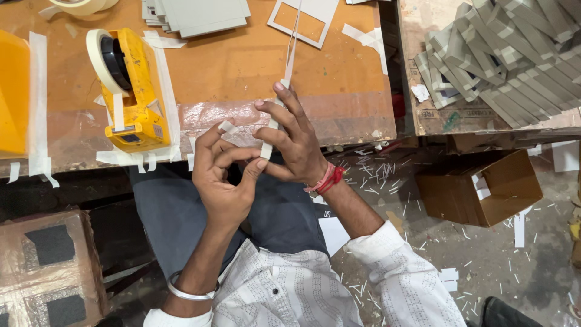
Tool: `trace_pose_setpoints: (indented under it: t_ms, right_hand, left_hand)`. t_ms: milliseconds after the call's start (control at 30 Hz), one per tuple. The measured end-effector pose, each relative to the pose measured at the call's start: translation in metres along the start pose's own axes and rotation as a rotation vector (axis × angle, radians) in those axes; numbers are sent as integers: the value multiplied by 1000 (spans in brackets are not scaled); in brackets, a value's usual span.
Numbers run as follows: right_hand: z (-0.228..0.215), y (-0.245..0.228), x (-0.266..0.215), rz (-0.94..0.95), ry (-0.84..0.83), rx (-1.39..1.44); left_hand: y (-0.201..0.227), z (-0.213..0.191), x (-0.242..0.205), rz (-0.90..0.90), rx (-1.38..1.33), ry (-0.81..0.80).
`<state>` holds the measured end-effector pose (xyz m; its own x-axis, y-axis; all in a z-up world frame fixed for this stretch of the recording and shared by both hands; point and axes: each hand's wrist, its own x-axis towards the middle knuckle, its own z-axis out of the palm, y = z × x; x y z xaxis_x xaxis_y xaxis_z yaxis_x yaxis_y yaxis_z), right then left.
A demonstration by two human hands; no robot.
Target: The person assembles small cardboard frames by applying adhesive tape to the edges of rectangular pieces and attaching them to a backing sheet. The person repeatedly picks up pieces, applies tape, and secures them together, then places the finished frames aside.
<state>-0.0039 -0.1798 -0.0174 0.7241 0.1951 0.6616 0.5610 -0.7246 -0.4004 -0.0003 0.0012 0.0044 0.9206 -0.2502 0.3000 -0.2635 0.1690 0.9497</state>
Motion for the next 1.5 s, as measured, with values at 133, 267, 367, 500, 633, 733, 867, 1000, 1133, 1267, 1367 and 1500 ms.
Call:
trace_pose_setpoints:
  t_ms: [133, 267, 367, 500, 633, 733, 867, 1000, 1133, 1267, 1367, 1500]
  right_hand:
    - [-3, 0, 2, -8, -6, -11]
    - [-4, -1, 0, -9, 3, -17]
    - [-4, -1, 2, -14, 7, -8]
    - [-5, -1, 1, -10, 4, 1]
    - [-5, -2, 1, 0, 12, 1]
    - [-5, -3, 0, 10, 15, -6]
    - [-6, -3, 0, 13, 16, 3]
    - [-4, -2, 0, 10, 25, 2]
    - [-4, -1, 0, 7, 21, 4]
    - [-4, -1, -1, 6, 15, 3]
    - [-5, -2, -1, 12, 9, 6]
    - [-9, -7, 3, 22, -22, 1]
  left_hand:
    - [10, -3, -4, 67, 56, 45]
    - [18, -6, -13, -96, -34, 60]
    - [17, -6, -15, -252, -68, -26]
    - [15, -3, -12, -310, -123, -27]
    - [16, -1, -8, -315, -99, -20]
    - [16, 0, -6, -327, -82, -23]
    - [16, 2, -4, -328, -92, -27]
    - [18, 3, -3, -320, -76, -30]
    - [20, 3, -1, -330, -66, -31]
    - [21, 2, -1, -359, -59, -35]
    - [17, 1, 0, -366, -32, -38]
    - [1, -5, 8, -260, 117, -78]
